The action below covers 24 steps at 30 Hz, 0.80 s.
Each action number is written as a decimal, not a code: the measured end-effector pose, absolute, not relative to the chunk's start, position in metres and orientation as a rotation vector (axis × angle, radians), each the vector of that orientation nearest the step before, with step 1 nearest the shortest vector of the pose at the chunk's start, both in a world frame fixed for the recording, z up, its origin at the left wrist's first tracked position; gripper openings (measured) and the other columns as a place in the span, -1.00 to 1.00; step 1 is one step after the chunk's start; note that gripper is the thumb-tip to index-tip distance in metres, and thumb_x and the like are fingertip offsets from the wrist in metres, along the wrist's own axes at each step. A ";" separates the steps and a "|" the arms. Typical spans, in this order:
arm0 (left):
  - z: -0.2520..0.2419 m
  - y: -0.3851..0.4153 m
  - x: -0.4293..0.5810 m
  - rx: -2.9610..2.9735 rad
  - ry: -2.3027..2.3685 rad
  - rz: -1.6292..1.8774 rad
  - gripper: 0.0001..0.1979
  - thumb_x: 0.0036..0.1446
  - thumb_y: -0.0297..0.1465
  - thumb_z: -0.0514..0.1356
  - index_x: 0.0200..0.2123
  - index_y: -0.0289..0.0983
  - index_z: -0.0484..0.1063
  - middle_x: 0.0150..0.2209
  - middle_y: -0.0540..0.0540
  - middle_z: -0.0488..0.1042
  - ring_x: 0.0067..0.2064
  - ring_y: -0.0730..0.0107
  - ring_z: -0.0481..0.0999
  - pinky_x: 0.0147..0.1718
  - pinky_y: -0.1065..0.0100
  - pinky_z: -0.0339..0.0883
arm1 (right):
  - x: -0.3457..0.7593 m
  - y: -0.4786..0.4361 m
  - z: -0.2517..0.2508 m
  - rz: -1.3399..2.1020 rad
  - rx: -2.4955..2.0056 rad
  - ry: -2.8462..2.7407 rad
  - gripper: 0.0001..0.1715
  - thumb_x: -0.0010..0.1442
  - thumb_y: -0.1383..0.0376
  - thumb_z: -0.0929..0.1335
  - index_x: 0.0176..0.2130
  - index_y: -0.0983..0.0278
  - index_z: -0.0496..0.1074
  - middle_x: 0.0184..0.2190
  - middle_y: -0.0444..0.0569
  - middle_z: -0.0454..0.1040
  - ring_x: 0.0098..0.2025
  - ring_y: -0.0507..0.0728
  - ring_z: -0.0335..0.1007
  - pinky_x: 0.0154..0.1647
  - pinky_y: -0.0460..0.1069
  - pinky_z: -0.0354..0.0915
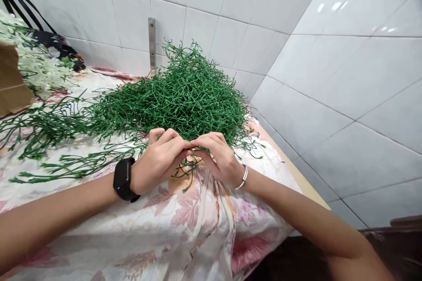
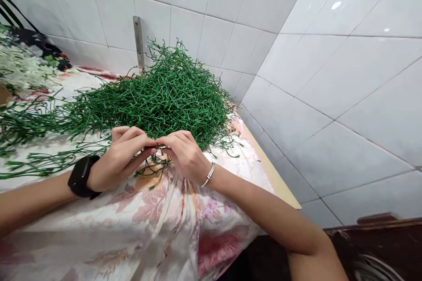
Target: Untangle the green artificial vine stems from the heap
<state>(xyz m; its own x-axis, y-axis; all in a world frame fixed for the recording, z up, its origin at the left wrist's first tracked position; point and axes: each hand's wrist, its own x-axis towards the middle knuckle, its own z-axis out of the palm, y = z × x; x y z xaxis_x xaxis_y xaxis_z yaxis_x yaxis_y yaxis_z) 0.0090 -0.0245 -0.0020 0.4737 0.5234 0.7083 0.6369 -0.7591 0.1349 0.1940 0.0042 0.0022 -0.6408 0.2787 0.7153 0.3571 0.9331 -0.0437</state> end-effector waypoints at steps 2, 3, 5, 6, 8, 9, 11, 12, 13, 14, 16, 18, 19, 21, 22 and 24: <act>-0.004 -0.026 0.010 -2.533 -1.000 -1.116 -0.90 0.18 -0.47 0.01 -0.27 -0.31 0.30 -0.43 -0.01 0.38 -0.29 0.40 0.28 -0.22 0.27 -0.03 | 0.192 0.002 0.001 -0.117 -0.441 -2.302 -0.66 0.09 0.44 0.29 -0.09 0.32 0.19 -0.26 -0.01 0.42 -0.18 0.05 0.31 -0.12 0.03 0.24; -0.005 -0.026 0.011 -2.529 -0.993 -1.094 -0.90 0.18 -0.47 0.00 -0.28 -0.31 0.29 -0.43 -0.01 0.38 -0.29 0.39 0.28 -0.23 0.27 -0.03 | 0.191 0.001 0.001 -0.126 -0.433 -2.307 -0.62 0.09 0.44 0.30 -0.07 0.32 0.17 -0.24 0.00 0.41 -0.16 0.05 0.30 -0.11 0.03 0.25; -0.006 -0.027 0.012 -2.542 -0.982 -1.059 -0.90 0.19 -0.46 -0.01 -0.31 -0.32 0.28 -0.42 -0.02 0.38 -0.28 0.38 0.27 -0.24 0.27 -0.03 | 0.191 0.000 0.000 -0.165 -0.418 -2.323 -0.57 0.10 0.44 0.29 -0.02 0.31 0.13 -0.24 0.00 0.39 -0.17 0.06 0.29 -0.11 0.04 0.26; -0.007 -0.027 0.013 -2.551 -0.981 -1.048 -0.89 0.20 -0.45 -0.02 -0.31 -0.32 0.28 -0.41 -0.03 0.38 -0.28 0.37 0.27 -0.24 0.27 -0.03 | 0.191 0.000 0.000 -0.187 -0.417 -2.330 -0.55 0.11 0.45 0.28 0.00 0.30 0.12 -0.25 -0.01 0.39 -0.18 0.06 0.28 -0.12 0.04 0.27; -0.007 -0.028 0.014 -2.565 -0.994 -1.037 -0.88 0.20 -0.42 -0.02 -0.29 -0.32 0.27 -0.41 -0.02 0.38 -0.28 0.37 0.26 -0.24 0.27 -0.03 | 0.192 -0.001 0.001 -0.216 -0.415 -2.339 -0.54 0.12 0.47 0.26 0.02 0.31 0.10 -0.28 -0.01 0.38 -0.21 0.05 0.26 -0.14 0.03 0.29; -0.006 -0.029 0.014 -2.570 -1.005 -1.032 -0.88 0.21 -0.42 -0.03 -0.28 -0.31 0.27 -0.41 -0.02 0.37 -0.28 0.37 0.25 -0.24 0.27 -0.03 | 0.193 -0.001 0.002 -0.219 -0.410 -2.337 -0.54 0.12 0.48 0.25 0.03 0.32 0.10 -0.29 -0.01 0.38 -0.22 0.05 0.25 -0.14 0.03 0.29; -0.005 -0.030 0.014 -2.581 -1.019 -1.022 -0.86 0.22 -0.42 -0.05 -0.26 -0.32 0.26 -0.43 -0.02 0.36 -0.28 0.38 0.25 -0.24 0.27 -0.03 | 0.194 0.000 0.003 -0.202 -0.385 -2.334 -0.55 0.12 0.50 0.23 0.02 0.33 0.12 -0.28 -0.01 0.38 -0.22 0.04 0.24 -0.15 0.01 0.29; -0.004 -0.030 0.014 -2.587 -1.024 -1.011 -0.86 0.22 -0.42 -0.05 -0.27 -0.32 0.26 -0.43 -0.02 0.35 -0.28 0.38 0.24 -0.24 0.27 -0.03 | 0.195 0.000 0.004 -0.183 -0.371 -2.330 -0.56 0.12 0.52 0.23 0.01 0.33 0.13 -0.28 -0.02 0.39 -0.23 0.04 0.24 -0.16 -0.01 0.30; -0.004 -0.030 0.014 -2.590 -1.031 -0.998 -0.85 0.22 -0.41 -0.06 -0.28 -0.33 0.26 -0.43 -0.03 0.34 -0.28 0.37 0.24 -0.24 0.27 -0.03 | 0.195 0.001 0.005 -0.158 -0.360 -2.326 -0.57 0.12 0.53 0.22 0.00 0.32 0.14 -0.27 -0.03 0.39 -0.23 0.03 0.23 -0.17 -0.02 0.30; -0.003 -0.030 0.014 -2.596 -1.041 -0.980 -0.85 0.22 -0.41 -0.06 -0.28 -0.33 0.26 -0.41 -0.04 0.34 -0.27 0.36 0.24 -0.24 0.27 -0.03 | 0.195 0.002 0.005 -0.129 -0.351 -2.322 -0.58 0.12 0.54 0.21 -0.01 0.31 0.15 -0.27 -0.03 0.40 -0.24 0.02 0.23 -0.18 -0.03 0.31; -0.004 -0.028 0.014 -2.624 -1.060 -0.939 -0.85 0.22 -0.42 -0.07 -0.28 -0.33 0.25 -0.37 -0.06 0.35 -0.23 0.34 0.24 -0.22 0.26 -0.03 | 0.195 0.003 0.004 -0.074 -0.344 -2.317 -0.57 0.12 0.55 0.20 -0.01 0.30 0.15 -0.25 -0.04 0.40 -0.23 0.01 0.24 -0.19 -0.04 0.33; -0.005 -0.026 0.013 -2.675 -1.073 -0.913 -0.86 0.22 -0.46 -0.09 -0.26 -0.33 0.24 -0.31 -0.08 0.35 -0.18 0.32 0.23 -0.19 0.24 -0.04 | 0.195 0.004 0.003 -0.022 -0.351 -2.322 -0.57 0.12 0.56 0.19 -0.01 0.29 0.15 -0.24 -0.04 0.40 -0.23 0.01 0.24 -0.21 -0.05 0.34; -0.006 -0.026 0.013 -2.706 -1.071 -0.910 -0.85 0.22 -0.49 -0.10 -0.25 -0.33 0.23 -0.30 -0.09 0.35 -0.16 0.31 0.23 -0.17 0.23 -0.05 | 0.195 0.003 0.003 0.001 -0.359 -2.326 -0.56 0.12 0.56 0.19 -0.01 0.29 0.15 -0.24 -0.04 0.40 -0.23 0.01 0.25 -0.21 -0.06 0.34; -0.006 -0.025 0.012 -2.769 -1.065 -0.918 -0.84 0.21 -0.52 -0.12 -0.24 -0.34 0.22 -0.29 -0.09 0.35 -0.17 0.33 0.22 -0.16 0.23 -0.06 | 0.196 0.003 0.003 0.037 -0.369 -2.337 -0.56 0.12 0.57 0.18 -0.01 0.29 0.15 -0.25 -0.03 0.41 -0.23 0.00 0.26 -0.22 -0.06 0.34; -0.006 -0.024 0.012 -2.795 -1.060 -0.926 -0.84 0.21 -0.53 -0.12 -0.24 -0.33 0.22 -0.30 -0.07 0.34 -0.19 0.35 0.23 -0.17 0.23 -0.06 | 0.196 0.003 0.003 0.049 -0.367 -2.342 -0.56 0.12 0.57 0.17 -0.01 0.29 0.15 -0.25 -0.03 0.41 -0.23 0.00 0.27 -0.21 -0.07 0.34; -0.005 -0.025 0.011 -2.841 -1.052 -0.933 -0.84 0.22 -0.52 -0.12 -0.24 -0.32 0.22 -0.34 -0.04 0.34 -0.24 0.38 0.23 -0.19 0.24 -0.06 | 0.196 0.003 0.003 0.048 -0.354 -2.343 -0.57 0.13 0.56 0.17 0.00 0.30 0.15 -0.26 -0.03 0.41 -0.24 -0.01 0.27 -0.21 -0.07 0.33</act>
<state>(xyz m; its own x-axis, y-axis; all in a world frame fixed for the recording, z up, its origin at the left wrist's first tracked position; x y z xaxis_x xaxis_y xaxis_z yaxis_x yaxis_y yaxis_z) 0.0108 -0.0246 -0.0047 0.6066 0.6030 0.5181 0.5861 -0.7795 0.2210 0.1958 0.0026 0.0031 -0.6783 0.2676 0.6843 0.2393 0.9610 -0.1386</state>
